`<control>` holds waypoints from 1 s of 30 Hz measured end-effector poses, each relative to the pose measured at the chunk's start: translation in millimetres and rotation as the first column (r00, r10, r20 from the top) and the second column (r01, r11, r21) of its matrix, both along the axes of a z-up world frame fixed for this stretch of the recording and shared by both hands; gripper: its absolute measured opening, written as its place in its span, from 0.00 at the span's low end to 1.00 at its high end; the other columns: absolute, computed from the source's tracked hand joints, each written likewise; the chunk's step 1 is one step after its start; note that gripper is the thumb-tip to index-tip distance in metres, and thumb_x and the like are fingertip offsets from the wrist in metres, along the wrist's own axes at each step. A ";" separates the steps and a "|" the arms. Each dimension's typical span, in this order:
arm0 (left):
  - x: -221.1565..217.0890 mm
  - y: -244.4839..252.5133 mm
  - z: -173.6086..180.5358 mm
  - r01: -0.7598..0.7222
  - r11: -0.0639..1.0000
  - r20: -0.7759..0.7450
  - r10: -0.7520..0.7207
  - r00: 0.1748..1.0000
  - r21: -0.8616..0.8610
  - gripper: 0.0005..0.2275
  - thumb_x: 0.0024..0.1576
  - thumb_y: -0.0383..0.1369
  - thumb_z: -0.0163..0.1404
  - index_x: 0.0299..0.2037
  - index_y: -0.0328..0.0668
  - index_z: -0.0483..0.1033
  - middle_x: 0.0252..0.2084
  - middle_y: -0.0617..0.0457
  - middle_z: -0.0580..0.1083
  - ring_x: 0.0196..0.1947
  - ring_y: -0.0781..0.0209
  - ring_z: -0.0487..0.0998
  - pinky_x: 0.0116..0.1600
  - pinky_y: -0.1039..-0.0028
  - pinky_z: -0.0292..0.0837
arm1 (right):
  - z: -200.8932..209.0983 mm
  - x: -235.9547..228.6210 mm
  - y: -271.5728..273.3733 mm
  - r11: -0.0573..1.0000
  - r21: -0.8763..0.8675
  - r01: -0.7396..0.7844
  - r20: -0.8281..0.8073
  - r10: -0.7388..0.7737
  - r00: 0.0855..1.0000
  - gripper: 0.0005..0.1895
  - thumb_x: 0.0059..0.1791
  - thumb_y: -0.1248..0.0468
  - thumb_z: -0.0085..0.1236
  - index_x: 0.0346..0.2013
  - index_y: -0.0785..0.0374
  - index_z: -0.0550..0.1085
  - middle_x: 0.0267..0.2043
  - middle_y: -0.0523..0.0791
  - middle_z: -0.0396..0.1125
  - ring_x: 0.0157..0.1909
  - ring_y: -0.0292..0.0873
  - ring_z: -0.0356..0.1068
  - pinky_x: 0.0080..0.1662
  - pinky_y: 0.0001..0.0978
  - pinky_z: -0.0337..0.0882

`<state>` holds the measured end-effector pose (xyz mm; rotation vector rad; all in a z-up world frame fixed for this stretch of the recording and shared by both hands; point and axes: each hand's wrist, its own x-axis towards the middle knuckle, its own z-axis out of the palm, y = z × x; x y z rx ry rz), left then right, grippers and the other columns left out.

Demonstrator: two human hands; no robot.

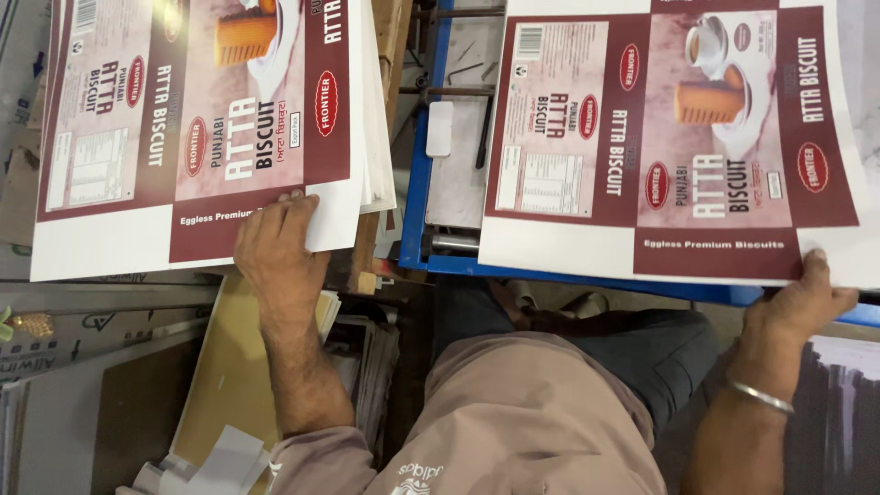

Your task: The person repeatedly picks up printed sheets labeled 'ATTRA BISCUIT' from a pile on the left and places them onto a blue roller conveyor on the right. The person handles the sheets one by one, maintaining a consistent rhythm throughout the clip.

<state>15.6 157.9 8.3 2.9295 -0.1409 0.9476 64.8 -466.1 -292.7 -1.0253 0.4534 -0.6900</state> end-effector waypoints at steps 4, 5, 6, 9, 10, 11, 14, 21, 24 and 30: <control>-3.2 -2.4 2.9 -0.002 1.000 -0.005 0.002 1.000 0.008 0.17 0.49 0.25 0.64 0.50 0.40 0.79 0.47 0.48 0.77 0.49 0.48 0.78 0.53 0.59 0.72 | 5.1 32.0 5.0 0.996 0.086 -0.022 -0.002 0.022 1.000 0.18 0.58 0.73 0.50 0.59 0.68 0.55 0.62 0.57 0.67 0.62 0.53 0.77 0.63 0.47 0.82; -3.4 -2.4 3.2 -0.005 1.000 -0.011 0.005 1.000 0.003 0.18 0.49 0.25 0.64 0.50 0.40 0.79 0.47 0.48 0.77 0.49 0.48 0.78 0.53 0.58 0.71 | 8.9 38.4 7.5 0.992 0.124 -0.030 -0.035 0.034 0.999 0.17 0.58 0.73 0.50 0.58 0.68 0.57 0.60 0.56 0.68 0.60 0.53 0.77 0.61 0.47 0.83; -4.0 -2.3 3.5 -0.008 1.000 -0.016 0.008 1.000 -0.002 0.18 0.48 0.25 0.64 0.50 0.40 0.79 0.47 0.48 0.77 0.48 0.48 0.77 0.52 0.58 0.71 | 12.8 43.4 10.0 0.986 0.161 -0.037 -0.067 0.048 0.997 0.17 0.57 0.72 0.50 0.58 0.68 0.58 0.59 0.55 0.68 0.58 0.52 0.78 0.58 0.47 0.85; -1.7 -2.4 3.0 -0.018 1.000 -0.023 0.019 1.000 0.016 0.19 0.47 0.25 0.64 0.51 0.41 0.79 0.47 0.47 0.77 0.49 0.48 0.77 0.53 0.58 0.71 | 22.2 47.5 13.6 0.963 0.234 -0.132 -0.127 0.165 0.978 0.15 0.59 0.70 0.51 0.59 0.70 0.62 0.56 0.54 0.68 0.54 0.52 0.77 0.52 0.49 0.85; -1.1 -2.1 3.0 -0.018 1.000 -0.023 0.018 1.000 0.013 0.20 0.47 0.25 0.64 0.51 0.41 0.79 0.48 0.48 0.77 0.49 0.47 0.77 0.53 0.58 0.71 | 24.0 47.9 15.6 0.951 0.252 -0.179 -0.139 0.218 0.966 0.15 0.60 0.69 0.51 0.60 0.71 0.63 0.56 0.54 0.67 0.53 0.52 0.76 0.50 0.50 0.84; -1.6 -1.6 2.8 -0.016 1.000 -0.027 0.016 0.999 0.012 0.20 0.47 0.25 0.64 0.51 0.41 0.78 0.48 0.48 0.77 0.49 0.47 0.76 0.53 0.58 0.71 | 24.0 44.3 18.3 0.948 0.233 -0.219 -0.140 0.255 0.957 0.14 0.62 0.68 0.49 0.60 0.73 0.63 0.56 0.56 0.68 0.53 0.54 0.77 0.51 0.50 0.85; -4.9 -1.8 2.8 -0.011 1.000 -0.051 0.011 0.999 0.009 0.22 0.45 0.24 0.63 0.52 0.41 0.78 0.48 0.47 0.76 0.50 0.46 0.76 0.54 0.57 0.70 | 21.4 25.3 27.9 0.942 0.190 -0.276 -0.182 0.310 0.933 0.15 0.64 0.66 0.46 0.60 0.76 0.63 0.56 0.60 0.69 0.54 0.59 0.78 0.54 0.49 0.85; -9.2 8.0 10.5 0.010 0.997 -0.197 0.004 0.980 0.070 0.26 0.40 0.21 0.57 0.54 0.37 0.78 0.51 0.45 0.77 0.52 0.45 0.77 0.55 0.57 0.71 | 45.6 -8.6 60.3 0.954 0.114 -0.277 -0.206 0.295 0.933 0.14 0.62 0.68 0.50 0.61 0.71 0.63 0.57 0.60 0.67 0.57 0.58 0.74 0.55 0.45 0.83; -5.8 36.1 24.3 0.188 0.925 -0.213 -0.267 0.940 -0.329 0.20 0.52 0.23 0.55 0.58 0.39 0.78 0.57 0.47 0.78 0.58 0.52 0.78 0.62 0.61 0.74 | 76.7 -17.5 87.0 0.933 0.116 -0.340 -0.256 0.358 0.898 0.16 0.61 0.65 0.48 0.61 0.71 0.64 0.57 0.60 0.68 0.57 0.55 0.75 0.56 0.42 0.83; -6.7 5.5 16.9 0.238 0.926 0.127 -0.209 0.970 -0.291 0.19 0.55 0.23 0.48 0.59 0.32 0.76 0.59 0.40 0.76 0.61 0.43 0.76 0.67 0.55 0.72 | 155.1 -19.3 173.2 0.735 0.061 -0.675 -0.161 0.675 0.720 0.23 0.59 0.61 0.51 0.64 0.73 0.65 0.59 0.59 0.67 0.57 0.53 0.72 0.57 0.42 0.78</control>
